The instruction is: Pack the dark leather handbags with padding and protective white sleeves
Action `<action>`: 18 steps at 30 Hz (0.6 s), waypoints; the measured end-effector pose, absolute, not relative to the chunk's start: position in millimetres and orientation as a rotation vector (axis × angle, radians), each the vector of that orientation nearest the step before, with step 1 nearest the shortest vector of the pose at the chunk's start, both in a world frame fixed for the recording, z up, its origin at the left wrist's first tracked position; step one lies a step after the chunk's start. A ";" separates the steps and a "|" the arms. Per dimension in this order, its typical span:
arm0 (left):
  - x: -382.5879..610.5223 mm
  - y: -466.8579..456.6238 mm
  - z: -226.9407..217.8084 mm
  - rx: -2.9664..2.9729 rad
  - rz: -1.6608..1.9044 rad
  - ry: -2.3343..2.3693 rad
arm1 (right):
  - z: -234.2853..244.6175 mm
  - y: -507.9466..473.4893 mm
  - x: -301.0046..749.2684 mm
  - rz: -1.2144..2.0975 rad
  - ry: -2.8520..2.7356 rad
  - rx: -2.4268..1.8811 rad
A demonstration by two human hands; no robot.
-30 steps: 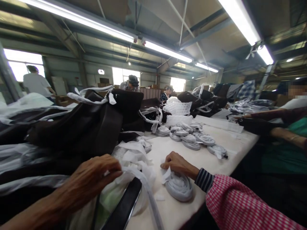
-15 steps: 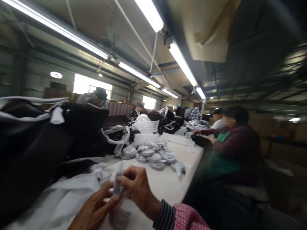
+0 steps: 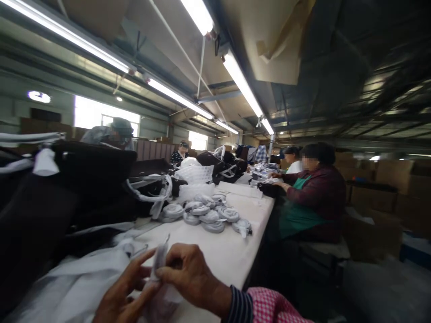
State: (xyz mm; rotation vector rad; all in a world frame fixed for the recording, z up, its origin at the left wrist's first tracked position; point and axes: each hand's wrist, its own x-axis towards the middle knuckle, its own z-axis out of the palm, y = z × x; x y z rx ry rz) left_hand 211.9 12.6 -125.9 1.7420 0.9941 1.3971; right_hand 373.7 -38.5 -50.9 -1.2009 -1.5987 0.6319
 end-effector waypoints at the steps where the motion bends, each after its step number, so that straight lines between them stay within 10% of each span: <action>1: 204.3 1.7 -121.0 1.715 1.401 0.982 | -48.5 -43.0 374.2 0.581 -1.642 -1.212; 18: 205.2 -30.6 -68.7 1.589 1.162 0.752 | -49.4 -41.7 373.8 0.647 -1.619 -1.216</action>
